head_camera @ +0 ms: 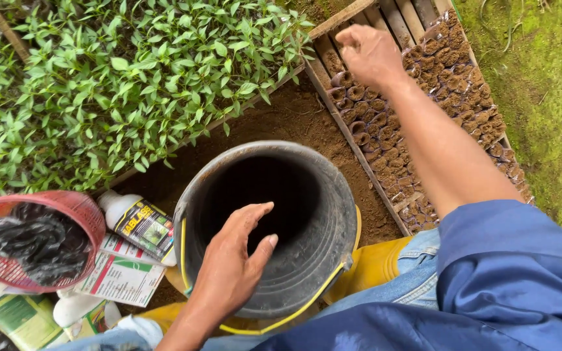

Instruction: Opening small seed packets and placing seeds or soil plugs into a seedling tray

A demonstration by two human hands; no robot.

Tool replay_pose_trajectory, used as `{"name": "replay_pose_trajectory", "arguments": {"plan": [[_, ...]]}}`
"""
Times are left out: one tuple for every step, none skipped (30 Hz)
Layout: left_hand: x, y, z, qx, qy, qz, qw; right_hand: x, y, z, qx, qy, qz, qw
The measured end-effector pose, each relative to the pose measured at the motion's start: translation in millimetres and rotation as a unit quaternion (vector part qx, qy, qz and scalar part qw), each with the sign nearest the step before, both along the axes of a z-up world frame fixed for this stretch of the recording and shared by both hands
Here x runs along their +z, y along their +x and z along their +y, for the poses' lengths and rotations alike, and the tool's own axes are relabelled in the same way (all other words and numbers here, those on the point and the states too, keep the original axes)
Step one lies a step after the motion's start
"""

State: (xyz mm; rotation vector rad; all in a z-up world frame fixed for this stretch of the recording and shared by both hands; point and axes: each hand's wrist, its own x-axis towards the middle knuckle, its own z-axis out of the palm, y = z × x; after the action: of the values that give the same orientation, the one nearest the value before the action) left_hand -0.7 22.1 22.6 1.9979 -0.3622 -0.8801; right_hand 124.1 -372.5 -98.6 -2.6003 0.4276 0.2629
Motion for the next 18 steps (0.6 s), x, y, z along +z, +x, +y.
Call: {"name": "replay_pose_trajectory", "arguments": {"plan": [[0, 0, 3, -0.012, 0.018, -0.018, 1.0, 20, 1, 13, 0.009, 0.041, 0.009, 0.999], [1, 0, 7, -0.025, 0.035, -0.036, 0.998, 41, 2, 28, 0.018, 0.082, 0.018, 0.996], [0, 1, 10, -0.017, 0.041, -0.036, 0.998, 67, 1, 46, 0.026, 0.086, 0.018, 0.996], [0, 1, 15, -0.022, 0.057, -0.072, 0.996, 92, 1, 63, 0.043, 0.099, 0.044, 0.993], [-1, -1, 18, -0.029, 0.071, -0.103, 0.992, 117, -4, 79, 0.059, 0.109, 0.074, 0.989], [0, -2, 22, -0.022, 0.074, -0.098, 0.992, 126, -10, 90, 0.066, 0.112, 0.078, 0.988], [1, 0, 26, -0.015, 0.069, -0.113, 0.991, 137, -14, 99, 0.091, 0.109, 0.097, 0.985], [2, 2, 29, -0.008, 0.064, -0.127, 0.99, 148, -18, 108, 0.115, 0.106, 0.116, 0.981], [0, 2, 33, -0.004, 0.063, -0.127, 0.99, 155, -24, 118, 0.119, 0.104, 0.117, 0.981], [-1, 2, 37, 0.015, 0.056, -0.121, 0.991, 163, -30, 127, 0.162, 0.107, 0.1, 0.976], [-3, 6, 41, 0.032, 0.047, -0.119, 0.991, 171, -34, 135, 0.203, 0.109, 0.079, 0.97], [-7, 8, 45, 0.034, 0.045, -0.124, 0.991, 177, -40, 145, 0.205, 0.106, 0.075, 0.97], [-12, 9, 49, 0.048, 0.033, -0.173, 0.983, 182, -47, 155, 0.214, 0.099, 0.096, 0.967], [-17, 9, 53, 0.062, 0.021, -0.221, 0.973, 185, -54, 165, 0.223, 0.092, 0.117, 0.963], [-21, 9, 55, 0.066, 0.02, -0.221, 0.973, 170, -64, 173, 0.227, 0.09, 0.118, 0.963], [-24, 9, 57, 0.083, 0.007, -0.256, 0.963, 155, -74, 181, 0.258, 0.08, 0.129, 0.954], [-27, 11, 60, 0.098, -0.005, -0.291, 0.952, 140, -82, 190, 0.29, 0.07, 0.139, 0.944], [-27, 11, 62, 0.101, -0.004, -0.292, 0.951, 124, -94, 198, 0.293, 0.069, 0.138, 0.944]]}}
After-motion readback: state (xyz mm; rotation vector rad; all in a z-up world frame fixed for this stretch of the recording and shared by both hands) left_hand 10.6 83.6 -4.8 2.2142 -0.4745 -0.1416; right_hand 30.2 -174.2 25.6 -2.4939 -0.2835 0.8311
